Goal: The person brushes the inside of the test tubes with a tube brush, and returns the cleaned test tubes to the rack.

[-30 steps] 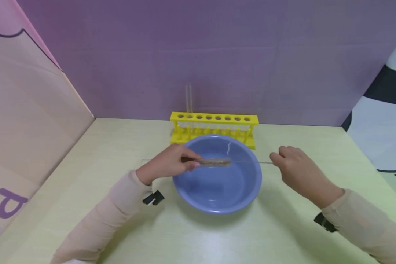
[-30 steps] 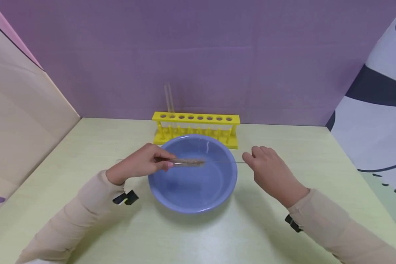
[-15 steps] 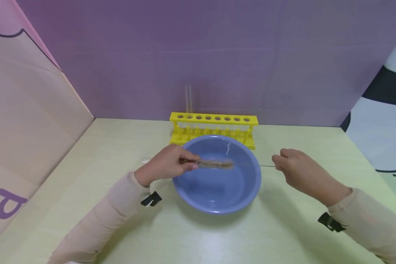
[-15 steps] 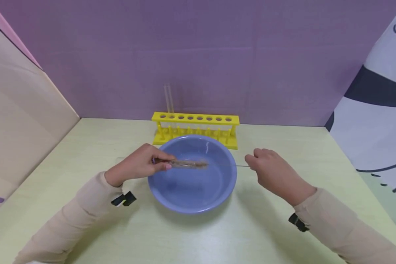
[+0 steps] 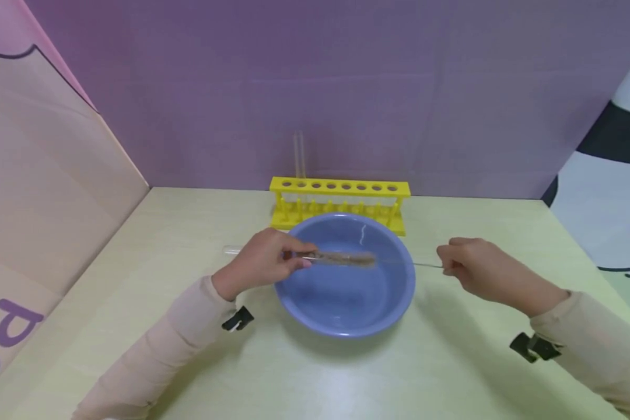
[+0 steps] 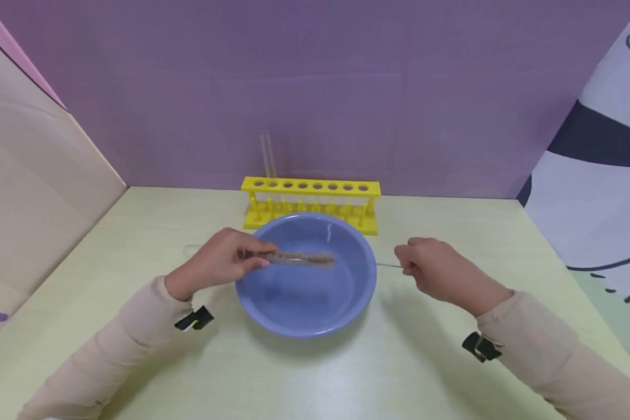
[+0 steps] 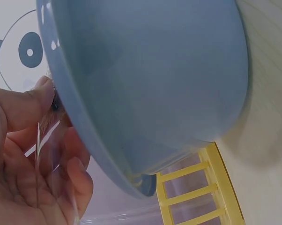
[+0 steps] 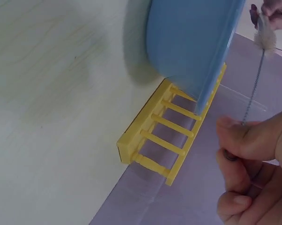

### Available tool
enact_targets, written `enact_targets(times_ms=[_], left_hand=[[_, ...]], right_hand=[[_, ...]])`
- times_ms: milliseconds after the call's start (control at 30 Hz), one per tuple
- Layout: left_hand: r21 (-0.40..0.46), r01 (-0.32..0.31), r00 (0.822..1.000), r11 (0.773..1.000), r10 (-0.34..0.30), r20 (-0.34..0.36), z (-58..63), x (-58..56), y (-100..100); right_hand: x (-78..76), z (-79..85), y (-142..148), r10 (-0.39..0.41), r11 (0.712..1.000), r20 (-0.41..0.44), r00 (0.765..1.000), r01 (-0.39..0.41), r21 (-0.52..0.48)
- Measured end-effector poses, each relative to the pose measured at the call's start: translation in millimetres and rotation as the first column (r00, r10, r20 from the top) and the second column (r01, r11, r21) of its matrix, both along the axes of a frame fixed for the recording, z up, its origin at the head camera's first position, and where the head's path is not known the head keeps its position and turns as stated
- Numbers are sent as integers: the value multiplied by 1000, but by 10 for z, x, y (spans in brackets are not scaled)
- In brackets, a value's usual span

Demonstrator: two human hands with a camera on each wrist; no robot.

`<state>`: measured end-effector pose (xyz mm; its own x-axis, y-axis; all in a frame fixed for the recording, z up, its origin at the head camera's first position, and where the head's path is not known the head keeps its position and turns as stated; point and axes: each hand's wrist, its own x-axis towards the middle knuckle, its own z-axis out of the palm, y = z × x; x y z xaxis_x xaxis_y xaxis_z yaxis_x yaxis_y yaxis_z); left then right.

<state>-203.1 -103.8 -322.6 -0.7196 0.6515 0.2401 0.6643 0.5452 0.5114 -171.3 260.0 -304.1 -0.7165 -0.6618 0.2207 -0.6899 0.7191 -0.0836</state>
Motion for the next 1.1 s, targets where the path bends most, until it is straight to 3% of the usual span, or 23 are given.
enact_targets(times_ms=[300, 600, 733, 1000, 1100], left_hand=[[3, 13, 996, 1000, -13, -93, -15, 11, -28], [-7, 40, 990, 999, -41, -132, 13, 40, -47], [-3, 39, 989, 999, -39, -144, 11, 45, -64], [8, 42, 986, 999, -41, -164, -8, 38, -77], [14, 53, 983, 998, -50, -178, -3, 43, -88]], right_hand=[[-70, 39, 72, 91, 995, 169, 981, -83, -56], [-139, 71, 165, 179, 984, 371, 911, -158, -85], [-159, 78, 211, 227, 973, 455, 861, -180, -146], [-179, 103, 261, 242, 969, 631, 737, -154, -192], [-180, 102, 276, 243, 969, 663, 708, -144, -201]])
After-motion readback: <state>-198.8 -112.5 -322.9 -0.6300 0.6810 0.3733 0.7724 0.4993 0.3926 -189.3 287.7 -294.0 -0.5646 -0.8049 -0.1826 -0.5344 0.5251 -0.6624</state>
